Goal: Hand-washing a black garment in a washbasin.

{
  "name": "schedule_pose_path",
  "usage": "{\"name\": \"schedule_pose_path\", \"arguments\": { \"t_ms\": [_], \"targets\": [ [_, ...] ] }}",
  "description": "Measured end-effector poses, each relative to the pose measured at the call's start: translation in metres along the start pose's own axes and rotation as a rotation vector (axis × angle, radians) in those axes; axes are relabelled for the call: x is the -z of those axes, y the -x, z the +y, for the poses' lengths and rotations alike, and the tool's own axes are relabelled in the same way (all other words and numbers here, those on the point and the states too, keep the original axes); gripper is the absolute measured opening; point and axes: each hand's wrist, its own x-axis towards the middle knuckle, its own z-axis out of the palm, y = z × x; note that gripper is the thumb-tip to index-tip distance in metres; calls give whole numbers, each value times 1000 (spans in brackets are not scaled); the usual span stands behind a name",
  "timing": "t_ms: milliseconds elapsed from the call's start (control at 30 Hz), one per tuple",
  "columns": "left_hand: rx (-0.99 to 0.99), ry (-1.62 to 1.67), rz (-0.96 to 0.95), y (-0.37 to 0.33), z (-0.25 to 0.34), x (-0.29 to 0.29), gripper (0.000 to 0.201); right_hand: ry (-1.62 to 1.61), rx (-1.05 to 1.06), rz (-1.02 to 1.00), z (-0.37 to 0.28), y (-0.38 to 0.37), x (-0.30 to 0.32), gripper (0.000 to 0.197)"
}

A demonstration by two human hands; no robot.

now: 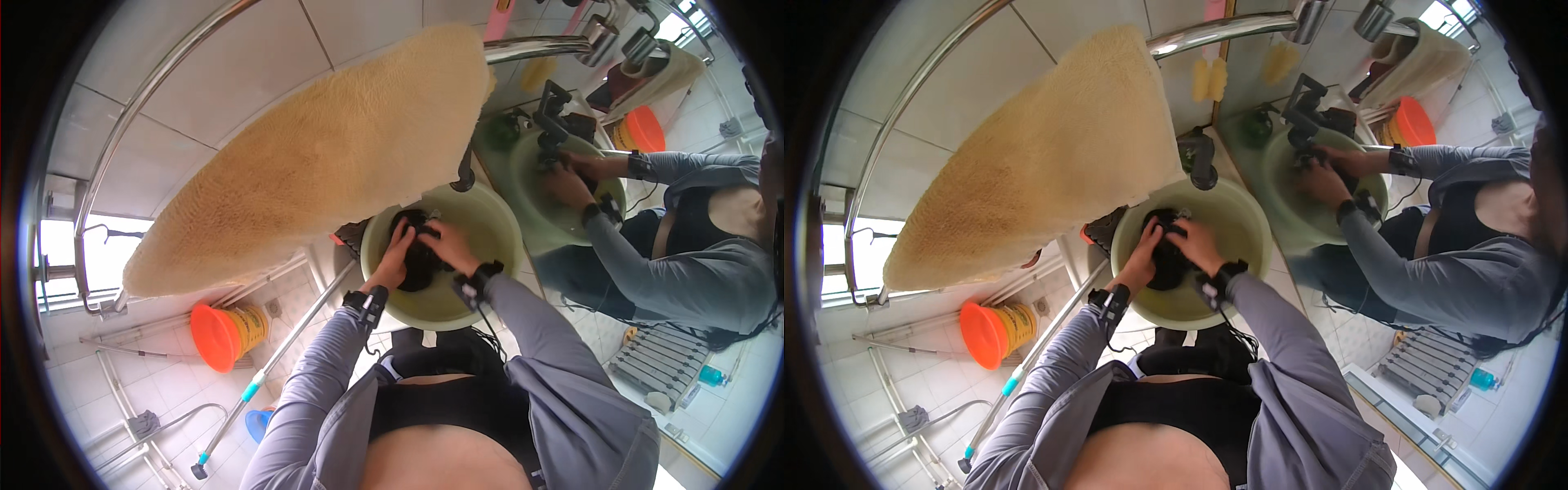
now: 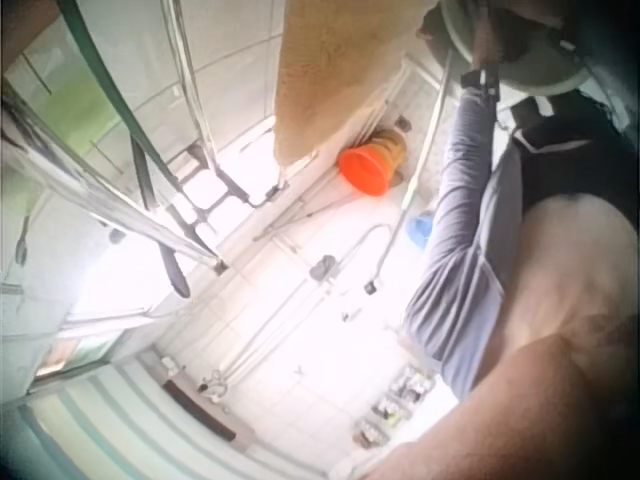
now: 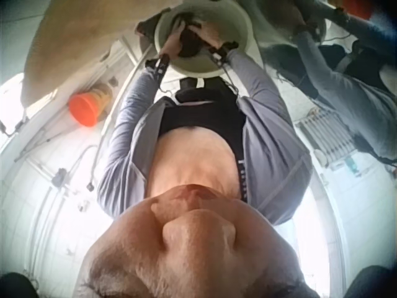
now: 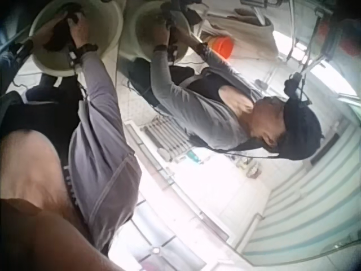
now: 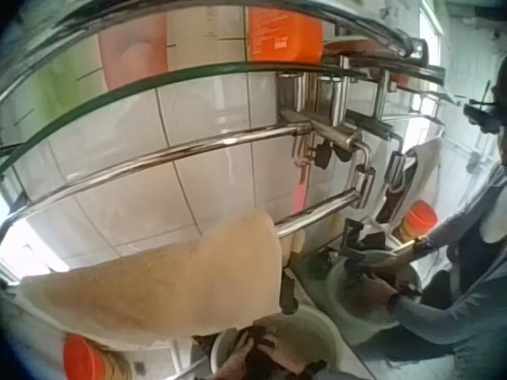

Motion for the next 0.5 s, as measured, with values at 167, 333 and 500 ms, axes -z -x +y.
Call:
{"name": "schedule_pose_path", "arguments": {
  "t_ms": [167, 333, 500],
  "targets": [
    [70, -90, -168, 9, 16, 14, 55, 255, 276, 66, -96, 60, -10, 20],
    [213, 5, -507, 14, 16, -1, 37, 288, 361, 221, -106, 71, -13, 19],
    [-402, -591, -469, 1, -19, 33, 32, 306, 294, 318, -107, 61, -11, 13]
  ]
}}
